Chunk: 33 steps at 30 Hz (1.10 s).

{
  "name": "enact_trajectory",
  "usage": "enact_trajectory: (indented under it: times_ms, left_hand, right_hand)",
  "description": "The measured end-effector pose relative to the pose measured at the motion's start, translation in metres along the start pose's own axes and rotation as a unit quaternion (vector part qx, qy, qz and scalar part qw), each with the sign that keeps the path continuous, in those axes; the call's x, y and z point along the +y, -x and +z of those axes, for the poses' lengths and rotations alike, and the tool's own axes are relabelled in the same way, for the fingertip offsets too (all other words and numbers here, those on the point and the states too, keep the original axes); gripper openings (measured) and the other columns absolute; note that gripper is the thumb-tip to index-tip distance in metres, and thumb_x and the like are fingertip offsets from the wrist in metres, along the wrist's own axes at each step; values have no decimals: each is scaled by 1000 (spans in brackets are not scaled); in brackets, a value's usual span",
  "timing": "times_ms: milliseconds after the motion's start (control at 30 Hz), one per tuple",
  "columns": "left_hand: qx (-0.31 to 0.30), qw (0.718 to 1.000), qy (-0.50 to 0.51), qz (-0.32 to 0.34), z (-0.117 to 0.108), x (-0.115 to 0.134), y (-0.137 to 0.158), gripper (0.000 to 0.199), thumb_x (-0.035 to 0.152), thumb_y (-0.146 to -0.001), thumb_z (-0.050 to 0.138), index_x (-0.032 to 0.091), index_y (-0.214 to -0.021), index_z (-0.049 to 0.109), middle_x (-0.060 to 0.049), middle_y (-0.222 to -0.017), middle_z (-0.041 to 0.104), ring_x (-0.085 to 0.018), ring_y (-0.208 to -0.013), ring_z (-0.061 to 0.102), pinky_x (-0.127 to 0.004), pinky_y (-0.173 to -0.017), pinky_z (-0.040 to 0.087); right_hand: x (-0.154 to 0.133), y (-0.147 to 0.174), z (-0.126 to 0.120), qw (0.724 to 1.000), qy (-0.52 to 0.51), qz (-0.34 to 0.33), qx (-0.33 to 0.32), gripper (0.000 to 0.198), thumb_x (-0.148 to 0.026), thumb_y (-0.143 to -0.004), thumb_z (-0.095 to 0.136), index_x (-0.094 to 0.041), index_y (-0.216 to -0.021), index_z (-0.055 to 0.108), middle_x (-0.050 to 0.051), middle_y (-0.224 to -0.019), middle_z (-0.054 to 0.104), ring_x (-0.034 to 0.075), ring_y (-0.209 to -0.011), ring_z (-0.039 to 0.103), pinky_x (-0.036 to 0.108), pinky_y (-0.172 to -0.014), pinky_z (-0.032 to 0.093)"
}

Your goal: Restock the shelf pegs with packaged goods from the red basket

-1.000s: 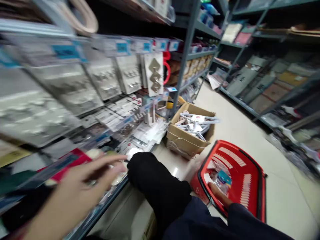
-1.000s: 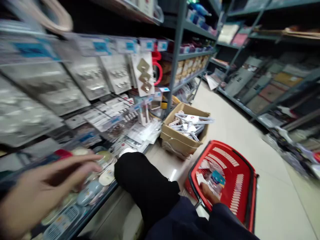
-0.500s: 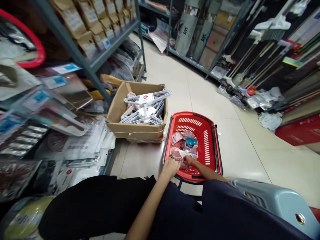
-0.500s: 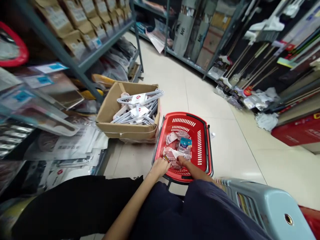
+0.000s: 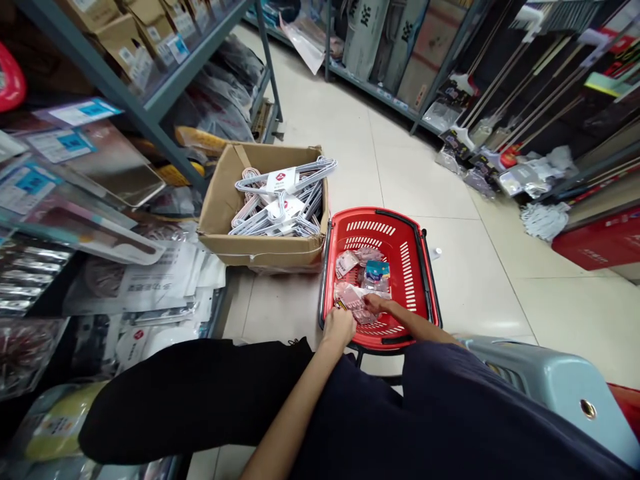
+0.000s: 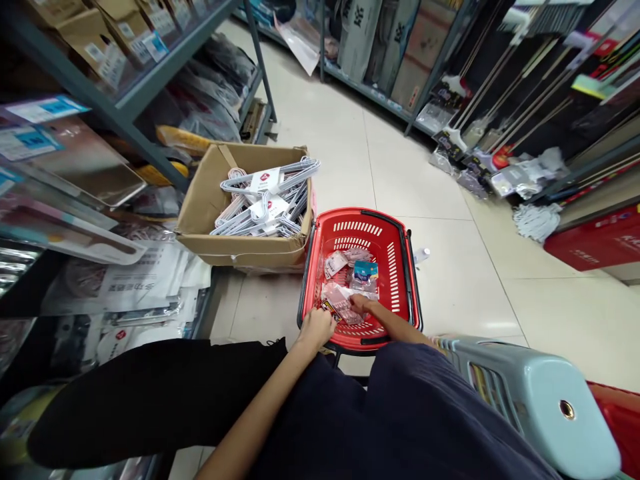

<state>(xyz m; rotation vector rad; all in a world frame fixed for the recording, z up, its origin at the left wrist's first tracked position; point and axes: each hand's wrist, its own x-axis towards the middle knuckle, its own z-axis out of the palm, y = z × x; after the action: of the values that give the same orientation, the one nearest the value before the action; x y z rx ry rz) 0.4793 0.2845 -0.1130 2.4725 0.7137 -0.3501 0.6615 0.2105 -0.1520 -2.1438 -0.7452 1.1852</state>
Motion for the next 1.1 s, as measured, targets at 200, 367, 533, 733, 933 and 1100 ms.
enact_trajectory:
  times_ms: [200, 367, 533, 733, 933, 1100]
  left_hand:
    - [33, 995, 85, -43, -8, 11, -11, 40, 35, -102, 48, 11, -127, 66, -20, -111, 76, -30, -110, 71, -38, -97, 52]
    - [143, 875, 457, -71, -27, 1, 10, 27, 27, -95, 59, 17, -120, 58, -12, -118, 70, -18, -95, 71, -28, -84, 55]
    - [235, 753, 614, -26, -95, -60, 79, 38, 32, -88, 69, 19, -120, 51, -5, -103, 64, -14, -83, 65, -25, -76, 51]
    - [417, 714, 560, -50, -171, -140, 224, 36, 46, -86, 75, 15, -99, 61, -3, -93, 64, -14, -83, 61, -25, -76, 45]
    - [660, 579, 455, -149, -171, -153, 378, 36, 45, -83, 79, 14, -96, 66, -4, -93, 66, -14, -82, 60, -25, -78, 45]
    - [746, 496, 388, -215, -141, -141, 461, 34, 44, -85, 77, 15, -94, 62, -2, -86, 66, -13, -79, 61, -22, -75, 45]
  right_hand:
    - [-13, 20, -58, 995, -44, -20, -84, 32, -44, -82, 74, -16, -80, 59, -1, -71, 59, 15, -72, 55, 29, -70, 46]
    - [-62, 64, -63, 977, -165, -120, -56, 41, -57, -83, 72, -20, -87, 54, -4, -76, 55, 13, -72, 53, 26, -69, 46]
    - [-147, 76, 3, 954, -196, -222, -42, 42, -60, -84, 73, -20, -95, 64, 3, -88, 66, 19, -84, 62, 29, -76, 53]
    - [-274, 80, 130, 887, -185, -364, -217, 45, -58, -84, 74, -17, -102, 72, 9, -94, 75, 22, -86, 69, 31, -82, 58]
    - [-361, 117, 269, 798, -166, -482, -322, 42, -53, -73, 85, -18, -95, 76, 9, -90, 78, 22, -76, 73, 25, -70, 62]
    - [-408, 188, 349, 675, -123, -604, -404, 31, -47, -82, 80, -18, -93, 74, 6, -79, 75, 17, -65, 70, 21, -60, 58]
